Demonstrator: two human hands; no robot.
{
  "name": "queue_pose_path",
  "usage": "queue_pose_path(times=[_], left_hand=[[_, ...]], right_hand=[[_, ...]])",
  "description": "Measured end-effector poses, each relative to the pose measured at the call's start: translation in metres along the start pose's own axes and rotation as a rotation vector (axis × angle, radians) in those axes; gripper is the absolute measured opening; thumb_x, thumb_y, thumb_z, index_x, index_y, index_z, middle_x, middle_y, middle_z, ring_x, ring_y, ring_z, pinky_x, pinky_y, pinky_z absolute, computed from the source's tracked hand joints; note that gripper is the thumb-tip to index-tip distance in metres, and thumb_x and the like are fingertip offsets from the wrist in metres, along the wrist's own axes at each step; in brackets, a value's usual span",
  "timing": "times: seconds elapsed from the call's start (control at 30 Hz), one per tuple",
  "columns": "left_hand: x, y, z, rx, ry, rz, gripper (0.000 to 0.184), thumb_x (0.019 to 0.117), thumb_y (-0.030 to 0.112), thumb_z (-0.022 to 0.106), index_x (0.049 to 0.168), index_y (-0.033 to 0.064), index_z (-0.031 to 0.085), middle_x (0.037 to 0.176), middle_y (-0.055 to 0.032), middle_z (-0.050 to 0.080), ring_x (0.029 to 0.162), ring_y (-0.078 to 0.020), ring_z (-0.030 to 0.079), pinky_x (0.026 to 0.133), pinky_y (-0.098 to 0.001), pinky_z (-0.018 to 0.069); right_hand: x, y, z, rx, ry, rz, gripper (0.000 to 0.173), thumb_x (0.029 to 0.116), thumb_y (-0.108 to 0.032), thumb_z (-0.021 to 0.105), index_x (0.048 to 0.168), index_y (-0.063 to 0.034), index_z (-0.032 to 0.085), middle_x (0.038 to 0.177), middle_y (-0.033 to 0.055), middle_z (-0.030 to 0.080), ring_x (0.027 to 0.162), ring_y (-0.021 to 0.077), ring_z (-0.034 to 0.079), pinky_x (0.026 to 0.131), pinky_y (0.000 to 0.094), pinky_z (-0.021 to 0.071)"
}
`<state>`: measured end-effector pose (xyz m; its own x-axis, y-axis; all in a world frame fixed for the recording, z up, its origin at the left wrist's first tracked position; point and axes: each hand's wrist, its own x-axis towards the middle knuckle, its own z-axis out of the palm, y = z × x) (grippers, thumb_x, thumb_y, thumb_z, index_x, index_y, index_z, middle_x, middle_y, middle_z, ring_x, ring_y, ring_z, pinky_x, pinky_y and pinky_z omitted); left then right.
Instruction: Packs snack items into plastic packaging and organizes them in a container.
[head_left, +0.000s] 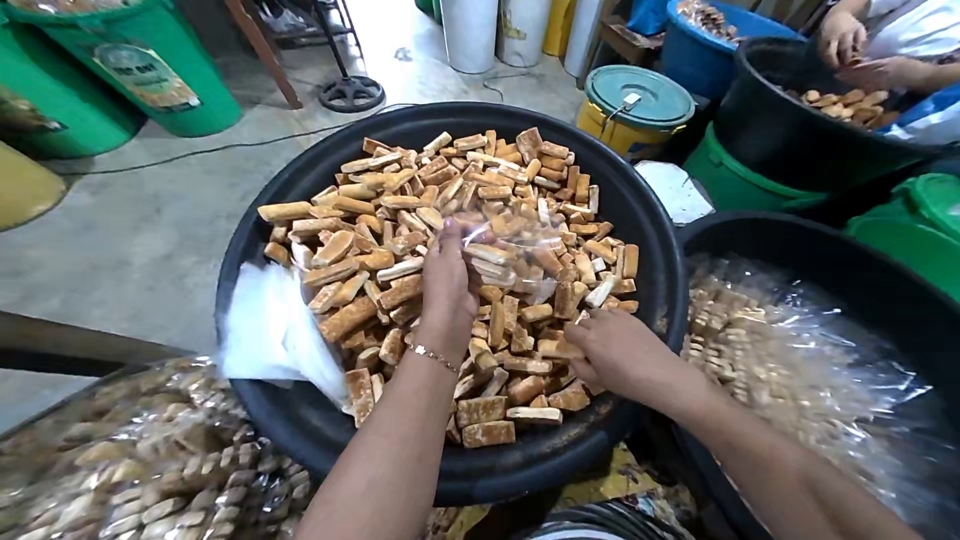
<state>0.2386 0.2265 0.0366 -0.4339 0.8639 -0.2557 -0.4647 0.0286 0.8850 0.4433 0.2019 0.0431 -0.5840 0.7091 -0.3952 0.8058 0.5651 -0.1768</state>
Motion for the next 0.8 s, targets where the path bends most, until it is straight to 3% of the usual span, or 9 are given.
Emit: queue_pose_path(times=[0.07, 0.13, 0.2, 0.27, 0.43, 0.53, 0.6, 0.7, 0.8], left_hand=[[0.001, -0.002, 0.002, -0.011, 0.008, -0.044, 0.04, 0.1108, 0.041, 0.035, 0.113, 0.009, 0.059, 0.089, -0.0043, 0.071, 0.071, -0.013, 0.068, 0.063, -0.0281, 0.0563], [0.0, -0.005, 0.006, -0.013, -0.01, -0.081, 0.041, 0.1112, 0.041, 0.034, 0.113, 0.0085, 0.059, 0.088, -0.005, 0.069, 0.072, -0.0137, 0.067, 0.064, -0.0291, 0.0568], [-0.005, -0.009, 0.011, 0.001, -0.057, -0.11, 0.044, 0.1114, 0.042, 0.031, 0.11, 0.0087, 0.06, 0.087, -0.0047, 0.069, 0.072, -0.0138, 0.068, 0.065, -0.0286, 0.0572], [-0.013, -0.013, 0.017, 0.027, -0.126, -0.13, 0.044, 0.1117, 0.041, 0.03, 0.111, 0.0078, 0.06, 0.087, -0.0053, 0.069, 0.072, -0.0139, 0.068, 0.064, -0.0279, 0.0574], [-0.035, -0.015, 0.028, 0.039, -0.277, -0.133, 0.038, 0.1115, 0.035, 0.032, 0.118, 0.0082, 0.058, 0.09, -0.0049, 0.07, 0.076, -0.0124, 0.069, 0.069, -0.0267, 0.058], [-0.038, -0.011, 0.019, -0.063, -0.601, -0.08, 0.03, 0.11, 0.029, 0.039, 0.13, 0.0131, 0.053, 0.105, -0.0032, 0.071, 0.091, -0.0123, 0.071, 0.083, -0.029, 0.0595], [-0.038, -0.011, 0.018, -0.134, -0.706, -0.043, 0.025, 0.1069, 0.017, 0.046, 0.127, 0.0126, 0.059, 0.103, -0.0039, 0.072, 0.089, -0.0123, 0.072, 0.082, -0.0291, 0.0606], [-0.032, -0.009, 0.013, -0.13, -0.726, 0.053, 0.024, 0.1033, 0.025, 0.057, 0.124, 0.0151, 0.063, 0.102, -0.0008, 0.073, 0.087, -0.01, 0.072, 0.079, -0.0273, 0.0611], [-0.023, 0.005, 0.003, -0.146, -0.617, 0.162, 0.027, 0.105, 0.033, 0.054, 0.124, 0.0172, 0.063, 0.11, 0.0004, 0.073, 0.092, -0.0102, 0.072, 0.08, -0.0276, 0.0617]], right_hand=[[-0.014, 0.009, -0.002, 0.171, 0.294, -0.02, 0.028, 0.1007, -0.013, 0.054, 0.119, 0.0021, 0.068, 0.104, 0.0234, 0.071, 0.1, 0.0409, 0.069, 0.088, 0.0579, 0.053], [-0.022, 0.02, 0.009, 0.239, 0.823, -0.129, 0.026, 0.0971, -0.017, 0.056, 0.109, -0.0018, 0.073, 0.092, 0.0136, 0.072, 0.08, 0.0241, 0.07, 0.073, 0.0397, 0.0592], [-0.025, 0.022, 0.011, 0.298, 1.189, -0.206, 0.025, 0.0966, -0.022, 0.06, 0.104, -0.0021, 0.073, 0.087, 0.0093, 0.07, 0.079, 0.0117, 0.064, 0.074, 0.0232, 0.0542], [-0.021, 0.018, 0.011, 0.307, 1.367, -0.258, 0.021, 0.0973, -0.024, 0.065, 0.105, -0.0056, 0.073, 0.092, 0.0082, 0.066, 0.09, 0.0114, 0.06, 0.084, 0.022, 0.0496], [-0.001, 0.019, 0.002, 0.221, 1.296, -0.299, 0.021, 0.0995, -0.027, 0.065, 0.108, -0.0121, 0.076, 0.133, 0.0202, 0.059, 0.125, 0.0315, 0.055, 0.105, 0.0417, 0.047], [-0.003, 0.02, -0.013, 0.217, 1.324, -0.302, 0.026, 0.102, -0.028, 0.061, 0.118, -0.0142, 0.075, 0.138, 0.0226, 0.056, 0.126, 0.0341, 0.055, 0.104, 0.0429, 0.0489], [-0.003, 0.015, -0.018, 0.259, 1.234, -0.343, 0.026, 0.1, -0.021, 0.061, 0.121, -0.0148, 0.075, 0.136, 0.022, 0.057, 0.125, 0.0365, 0.056, 0.102, 0.0472, 0.0499], [-0.004, 0.011, -0.023, 0.465, 1.016, -0.375, 0.032, 0.1005, -0.011, 0.056, 0.128, -0.0112, 0.072, 0.143, 0.0195, 0.054, 0.13, 0.0286, 0.056, 0.103, 0.0415, 0.0525], [-0.012, 0.018, -0.017, 0.484, 0.979, -0.339, 0.029, 0.1027, -0.015, 0.053, 0.125, -0.0065, 0.07, 0.122, 0.0118, 0.061, 0.103, 0.0131, 0.064, 0.086, 0.0273, 0.0571]])
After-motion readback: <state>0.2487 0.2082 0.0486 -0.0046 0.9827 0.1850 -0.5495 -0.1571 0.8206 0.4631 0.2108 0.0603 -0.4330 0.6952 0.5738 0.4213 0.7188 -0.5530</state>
